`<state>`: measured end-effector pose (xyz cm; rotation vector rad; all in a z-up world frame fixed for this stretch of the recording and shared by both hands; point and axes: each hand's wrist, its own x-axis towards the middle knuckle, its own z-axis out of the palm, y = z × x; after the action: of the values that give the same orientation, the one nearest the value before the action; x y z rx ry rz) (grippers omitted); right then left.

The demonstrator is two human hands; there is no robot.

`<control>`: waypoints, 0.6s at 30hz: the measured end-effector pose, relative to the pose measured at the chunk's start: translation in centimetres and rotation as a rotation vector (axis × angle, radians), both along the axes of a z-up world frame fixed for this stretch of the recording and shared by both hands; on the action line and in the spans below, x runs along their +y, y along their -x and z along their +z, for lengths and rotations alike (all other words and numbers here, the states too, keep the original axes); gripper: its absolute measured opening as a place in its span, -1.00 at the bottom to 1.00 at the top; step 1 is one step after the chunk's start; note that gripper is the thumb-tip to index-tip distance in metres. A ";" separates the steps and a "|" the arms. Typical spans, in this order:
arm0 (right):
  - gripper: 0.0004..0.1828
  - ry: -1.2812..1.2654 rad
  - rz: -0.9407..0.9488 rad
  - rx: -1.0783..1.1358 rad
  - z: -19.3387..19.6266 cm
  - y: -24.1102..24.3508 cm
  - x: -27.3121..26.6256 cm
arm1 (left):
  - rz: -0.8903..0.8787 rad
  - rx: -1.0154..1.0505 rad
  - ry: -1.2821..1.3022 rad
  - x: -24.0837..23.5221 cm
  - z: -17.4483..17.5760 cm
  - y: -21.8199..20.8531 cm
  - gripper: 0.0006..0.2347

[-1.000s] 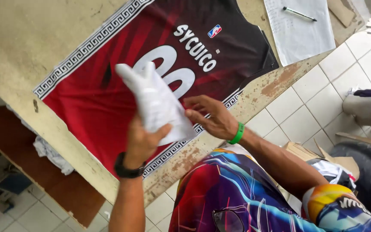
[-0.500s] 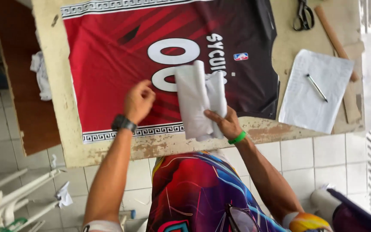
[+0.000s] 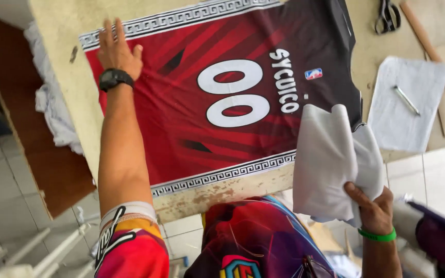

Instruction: Cutting printed jersey fabric panels apart using large tailor scissors on a cutting table.

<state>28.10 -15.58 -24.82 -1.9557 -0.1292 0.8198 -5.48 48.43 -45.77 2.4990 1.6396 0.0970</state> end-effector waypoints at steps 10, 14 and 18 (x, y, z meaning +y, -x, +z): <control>-0.56 -0.037 -0.165 -0.055 -0.2 2.0 2.4 | -0.213 -0.094 -0.416 -1.1 -3.7 10.4 -0.64; -0.68 -0.116 -0.017 -0.078 -1.3 -0.7 3.3 | 0.117 -0.008 -0.354 -10.3 -2.3 18.9 -0.61; -0.60 -0.193 0.080 -0.061 -1.9 -3.4 5.1 | 0.464 0.020 -0.338 -23.8 -2.2 24.7 -0.60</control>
<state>31.48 -10.45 -26.69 -1.8033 -0.3140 0.7702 -30.14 24.61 -47.94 2.2742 2.3527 0.4343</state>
